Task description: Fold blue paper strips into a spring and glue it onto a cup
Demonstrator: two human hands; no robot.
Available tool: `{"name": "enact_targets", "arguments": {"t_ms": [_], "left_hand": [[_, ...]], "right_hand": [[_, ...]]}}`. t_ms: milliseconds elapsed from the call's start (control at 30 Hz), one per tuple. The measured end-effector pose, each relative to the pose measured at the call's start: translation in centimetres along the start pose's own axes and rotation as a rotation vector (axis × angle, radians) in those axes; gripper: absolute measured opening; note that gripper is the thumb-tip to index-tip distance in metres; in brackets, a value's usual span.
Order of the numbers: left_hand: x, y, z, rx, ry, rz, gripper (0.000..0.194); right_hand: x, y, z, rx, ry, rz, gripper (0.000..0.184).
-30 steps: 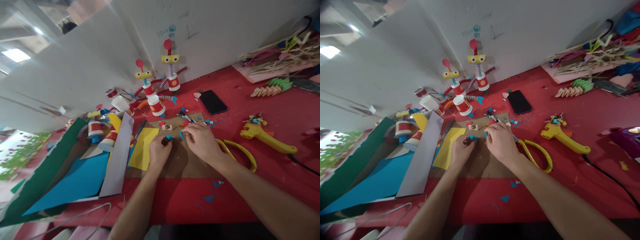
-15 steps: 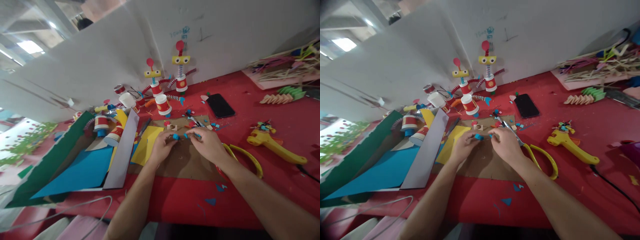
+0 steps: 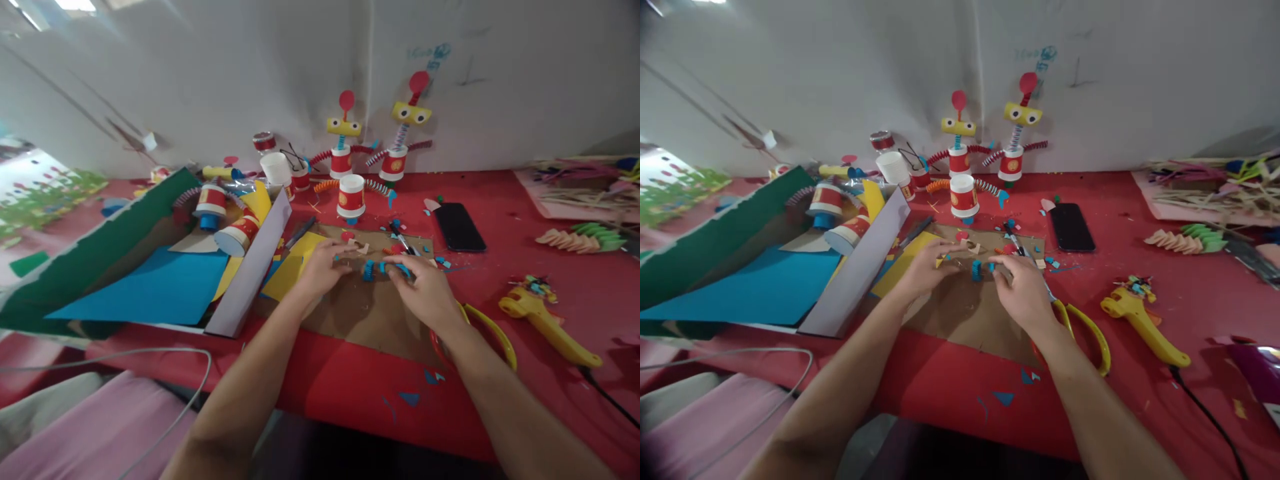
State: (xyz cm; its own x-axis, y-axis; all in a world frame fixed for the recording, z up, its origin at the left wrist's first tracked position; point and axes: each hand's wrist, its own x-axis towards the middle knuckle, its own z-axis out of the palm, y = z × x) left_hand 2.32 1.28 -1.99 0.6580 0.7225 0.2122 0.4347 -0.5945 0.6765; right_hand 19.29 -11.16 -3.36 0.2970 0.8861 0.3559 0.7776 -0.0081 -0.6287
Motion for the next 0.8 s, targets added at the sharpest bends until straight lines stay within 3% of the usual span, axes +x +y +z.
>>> {"name": "enact_targets", "arguments": {"t_ms": [100,167,367,600,667,800], "left_hand": [[0.0,-0.2,-0.7,-0.073,0.088,-0.202,0.034],[0.0,-0.5,-0.9,-0.086,0.110,-0.254,0.029],[-0.1,-1.2,-1.3,0.086,0.214,-0.208,0.021],[0.2,-2.3,-3.0,0.208,0.533,-0.123,0.024],[0.2,-2.4,-3.1,0.168,0.520,-0.140,0.024],[0.0,-1.8,-2.6,0.051,0.372,-0.154,0.020]], "right_hand": [[0.1,0.1,0.0,-0.005,0.004,0.024,0.023],[0.2,-0.1,0.1,-0.008,0.001,0.027,0.023],[0.5,-0.6,1.2,-0.006,-0.037,-0.057,0.029],[0.2,-0.2,2.0,-0.056,-0.118,-0.135,0.022],[0.2,0.0,2.1,-0.050,-0.146,-0.145,0.022],[0.2,0.1,2.3,-0.043,-0.157,-0.153,0.023]]}}
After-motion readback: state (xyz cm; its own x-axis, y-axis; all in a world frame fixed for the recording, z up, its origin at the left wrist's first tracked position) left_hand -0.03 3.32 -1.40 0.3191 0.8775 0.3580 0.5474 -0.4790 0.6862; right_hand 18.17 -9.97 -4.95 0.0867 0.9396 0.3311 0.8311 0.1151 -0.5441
